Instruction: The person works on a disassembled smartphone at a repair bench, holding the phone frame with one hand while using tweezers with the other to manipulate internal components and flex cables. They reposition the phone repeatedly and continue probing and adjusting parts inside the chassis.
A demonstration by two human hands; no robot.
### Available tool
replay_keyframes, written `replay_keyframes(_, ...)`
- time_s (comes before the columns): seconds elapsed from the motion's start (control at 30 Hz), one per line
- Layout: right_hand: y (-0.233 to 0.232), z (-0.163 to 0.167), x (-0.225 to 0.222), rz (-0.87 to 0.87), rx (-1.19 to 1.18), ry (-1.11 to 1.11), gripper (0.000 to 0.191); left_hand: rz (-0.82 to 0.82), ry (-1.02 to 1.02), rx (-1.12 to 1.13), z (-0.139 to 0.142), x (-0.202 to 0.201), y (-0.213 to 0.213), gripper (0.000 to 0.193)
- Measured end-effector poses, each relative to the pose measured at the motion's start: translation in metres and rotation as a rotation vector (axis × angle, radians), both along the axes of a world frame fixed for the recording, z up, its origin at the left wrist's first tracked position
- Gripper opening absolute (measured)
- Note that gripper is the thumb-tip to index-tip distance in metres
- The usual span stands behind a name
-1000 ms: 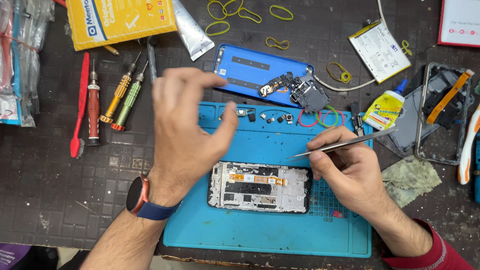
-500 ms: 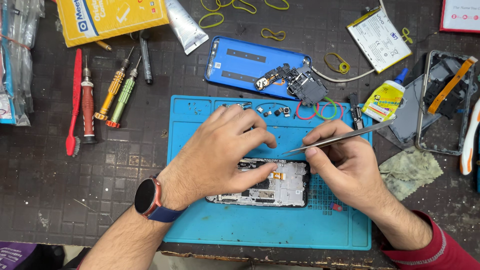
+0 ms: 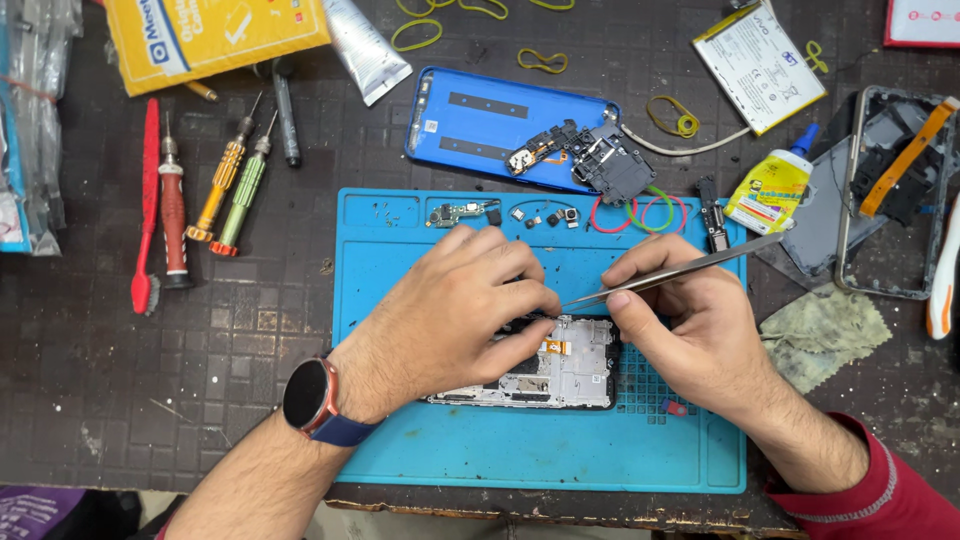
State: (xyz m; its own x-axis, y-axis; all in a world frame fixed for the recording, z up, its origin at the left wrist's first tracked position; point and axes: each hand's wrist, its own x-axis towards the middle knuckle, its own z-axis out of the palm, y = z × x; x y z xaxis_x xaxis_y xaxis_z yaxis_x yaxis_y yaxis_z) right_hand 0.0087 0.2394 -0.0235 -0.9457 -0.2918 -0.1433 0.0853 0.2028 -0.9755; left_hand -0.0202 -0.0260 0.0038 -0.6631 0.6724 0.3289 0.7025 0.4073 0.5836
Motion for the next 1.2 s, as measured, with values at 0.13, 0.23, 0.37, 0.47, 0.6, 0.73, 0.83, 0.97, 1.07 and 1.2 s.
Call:
replay_keyframes(0.13,-0.0003,0.0002,0.0009,-0.003,-0.015,0.008,0.015,0.030,0.006,0.000,-0.0003,0.0016,0.0038,0.013)
replay_keyframes(0.23,-0.0005,0.0002,0.0010,-0.013,-0.008,-0.006,0.015,0.041,0.003,0.003,-0.0006,0.0028,0.0040,0.013)
replay_keyframes(0.37,-0.0002,0.0007,0.0028,-0.040,-0.002,-0.024,0.015,0.046,-0.002,0.003,-0.0010,0.0031,0.0043,0.012)
replay_keyframes(0.47,-0.0006,0.0001,0.0029,-0.050,0.004,-0.033,0.015,0.050,-0.004,0.009,0.0000,0.0028,0.0039,0.013)
replay_keyframes(0.6,0.0004,0.0010,0.0029,-0.028,0.024,-0.033,0.015,0.054,-0.015,0.004,0.0022,0.0020,0.0016,0.012)
replay_keyframes(0.73,-0.0007,0.0022,0.0022,0.005,0.040,0.036,0.015,0.075,-0.009,0.008,0.0038,-0.0002,0.0000,0.011)
replay_keyframes(0.83,-0.0020,0.0035,0.0025,0.026,0.067,0.064,0.016,0.080,-0.003,0.000,0.0036,-0.0003,-0.0008,0.011)
replay_keyframes(0.97,-0.0034,0.0043,0.0026,0.046,0.101,0.090,0.017,0.083,0.004,-0.011,0.0029,0.0005,-0.0009,0.012)
replay_keyframes(1.07,-0.0044,0.0044,0.0038,0.031,0.088,0.068,0.020,0.086,0.005,-0.033,0.0025,-0.0003,-0.0020,0.012)
replay_keyframes(1.2,-0.0049,0.0047,0.0044,0.016,0.064,0.062,0.020,0.078,0.009,-0.033,0.0019,-0.0003,-0.0021,0.012)
